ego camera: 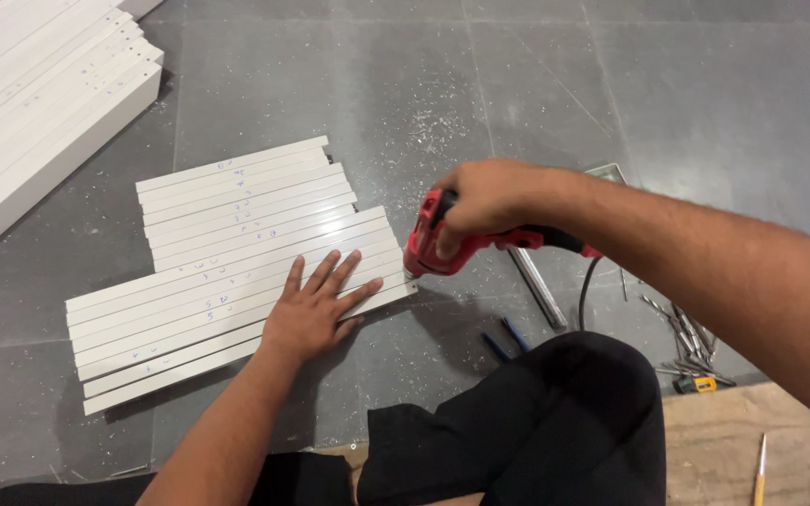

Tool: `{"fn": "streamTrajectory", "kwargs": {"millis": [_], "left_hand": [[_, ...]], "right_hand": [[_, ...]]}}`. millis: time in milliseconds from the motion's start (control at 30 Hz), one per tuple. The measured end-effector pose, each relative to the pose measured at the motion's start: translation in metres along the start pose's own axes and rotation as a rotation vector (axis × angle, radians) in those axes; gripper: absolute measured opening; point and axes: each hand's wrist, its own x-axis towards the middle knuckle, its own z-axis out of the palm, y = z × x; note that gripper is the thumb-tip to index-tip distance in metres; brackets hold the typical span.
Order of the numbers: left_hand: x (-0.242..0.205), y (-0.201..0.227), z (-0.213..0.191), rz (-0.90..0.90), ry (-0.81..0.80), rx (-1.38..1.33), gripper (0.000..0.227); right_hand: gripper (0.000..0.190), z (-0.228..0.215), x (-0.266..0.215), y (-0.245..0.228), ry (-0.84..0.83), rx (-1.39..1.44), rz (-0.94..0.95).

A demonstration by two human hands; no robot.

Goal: The person uses a red power drill to make holes in multiple white plastic strips laid out on the floor. They hold each strip steady with one hand while drilling with the other, then move the finished pieces aside.

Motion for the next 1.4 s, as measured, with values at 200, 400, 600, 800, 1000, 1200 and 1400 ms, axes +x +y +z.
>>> {"fn": "streamTrajectory", "kwargs": {"millis": [200,400,600,800,1000,1200,1400], "left_hand": [[-0.003,-0.001,0.001,0.002,0.041,0.011,0.065],[0.0,-0.001,0.001,0.0,-0.016,0.013,0.066],[-0.001,-0.002,0.007,0.005,0.059,0.051,0.067],[-0.001,-0.001,0.0,0.002,-0.021,0.03,0.064],[0.001,-0.001,0.0,-0.005,-0.034,-0.013,0.064],[0.002,-0.002,0.013,0.006,0.121,-0.081,0.066],[0.006,-0.001,0.028,-0.012,0.123,-0.075,0.064]], "right_hand": [[0.071,0.0,0.005,0.009,0.038,-0.063,0.01],[0.065,-0.011,0.002,0.013,0.01,0.006,0.011],[0.055,-0.025,-0.01,0.023,-0.011,0.221,0.118],[0.062,-0.021,-0.035,0.067,0.212,0.524,0.042],[0.066,0.054,-0.025,0.102,0.415,0.912,-0.209],[0.06,0.13,0.021,0.091,0.492,1.708,-0.253],[0.043,0.137,0.062,0.117,0.423,1.83,-0.197]]}}
